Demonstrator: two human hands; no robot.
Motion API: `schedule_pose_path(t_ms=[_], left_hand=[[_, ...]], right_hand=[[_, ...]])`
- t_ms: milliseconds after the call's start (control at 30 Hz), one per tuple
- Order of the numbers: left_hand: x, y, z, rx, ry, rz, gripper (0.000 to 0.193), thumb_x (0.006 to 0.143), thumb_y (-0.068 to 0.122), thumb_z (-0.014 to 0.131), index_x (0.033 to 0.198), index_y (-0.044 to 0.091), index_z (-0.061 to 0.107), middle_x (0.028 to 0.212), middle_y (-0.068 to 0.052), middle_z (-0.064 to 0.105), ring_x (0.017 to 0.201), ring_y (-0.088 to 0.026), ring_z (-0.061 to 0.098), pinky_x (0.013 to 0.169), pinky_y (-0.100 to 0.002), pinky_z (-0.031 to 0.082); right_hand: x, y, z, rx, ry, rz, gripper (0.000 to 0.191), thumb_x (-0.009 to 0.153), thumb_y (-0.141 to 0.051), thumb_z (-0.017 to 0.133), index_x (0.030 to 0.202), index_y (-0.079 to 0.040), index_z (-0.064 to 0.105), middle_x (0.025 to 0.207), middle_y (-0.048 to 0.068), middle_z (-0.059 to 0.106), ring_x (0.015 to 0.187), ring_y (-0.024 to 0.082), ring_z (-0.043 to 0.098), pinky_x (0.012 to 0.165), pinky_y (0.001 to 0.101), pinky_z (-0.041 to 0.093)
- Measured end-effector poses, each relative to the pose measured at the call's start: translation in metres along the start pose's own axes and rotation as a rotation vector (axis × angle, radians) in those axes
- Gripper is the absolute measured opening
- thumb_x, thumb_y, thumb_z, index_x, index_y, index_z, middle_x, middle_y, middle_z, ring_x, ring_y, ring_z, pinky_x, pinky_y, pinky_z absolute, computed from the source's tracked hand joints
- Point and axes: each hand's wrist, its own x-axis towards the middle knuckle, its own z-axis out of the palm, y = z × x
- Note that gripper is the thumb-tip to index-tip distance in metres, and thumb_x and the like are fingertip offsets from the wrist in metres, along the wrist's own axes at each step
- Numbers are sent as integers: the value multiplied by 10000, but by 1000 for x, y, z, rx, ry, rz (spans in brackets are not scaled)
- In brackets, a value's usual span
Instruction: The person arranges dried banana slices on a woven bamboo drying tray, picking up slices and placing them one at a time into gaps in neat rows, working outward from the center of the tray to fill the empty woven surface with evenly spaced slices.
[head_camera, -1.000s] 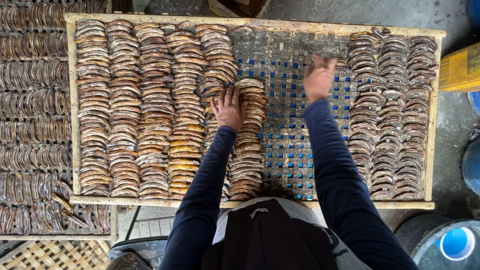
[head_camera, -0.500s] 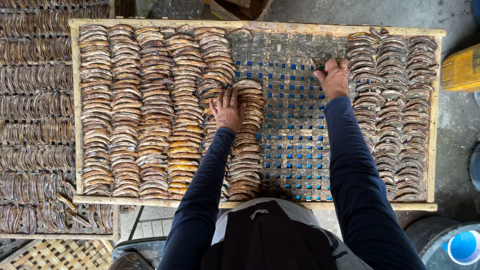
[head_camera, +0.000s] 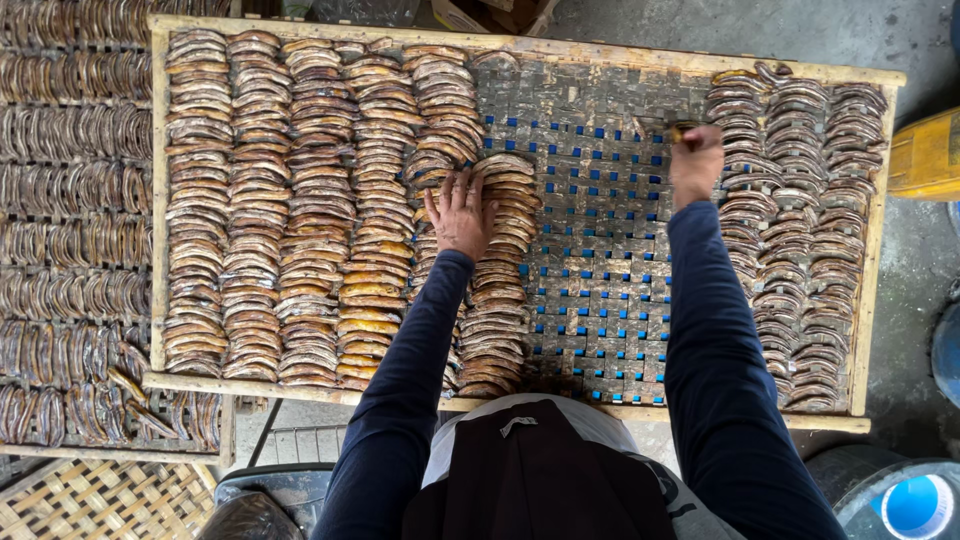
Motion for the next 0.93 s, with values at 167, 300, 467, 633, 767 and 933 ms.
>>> schedule_pose_path(t_ms=[167,300,467,633,767,933], left_hand=[[-2,-9,0,-32,26,20,574,1058,501,463,1545,199,448,1617,-44,388,1530,-301,280,1248,-646,59],[0,-15,2,-31,31,27,579,1049,490,472,1540,184,458,1604,-61,386,1517,-314,274,1232,-648,62],[0,-13,5,-68,45,16,536,1061,472,496,1518,193,473,1603,-56,399,1532,-304,280,1248,-645,65],[8,-17,3,-63,83,-10,559,1049,465,506,1527,178,470,1595,-66,405,1509,-316,295,1237,-643,76],[13,-20,0,-50,134,2,568,1057,466,506,1538,166,462,1607,-64,401,1511,-319,303,1228,-640,87],[18,-14,1,-57,68,52,584,1063,486,519,1552,174,455,1624,-45,390,1531,-295,312,1260,-638,96]], right_hand=[[11,-4,-8,152,67,-67,233,852,114,720,969,-60,619,941,63,689,841,163,674,755,307,585],[21,-19,-16,-191,53,-365,211,904,89,771,968,-44,621,928,94,697,806,176,691,711,316,581],[2,-81,48,-156,-325,-368,262,976,-62,822,1050,-107,575,961,66,702,847,174,710,724,307,612],[-43,-134,128,140,-649,-50,214,919,-6,734,1026,-121,590,1073,36,670,967,185,691,825,297,635],[-63,-131,147,87,-520,-153,200,886,-18,763,995,-105,621,996,14,737,906,153,725,808,318,599],[-68,-112,145,78,-438,-155,208,896,-32,766,1035,-92,623,981,45,736,887,171,730,817,321,589]])
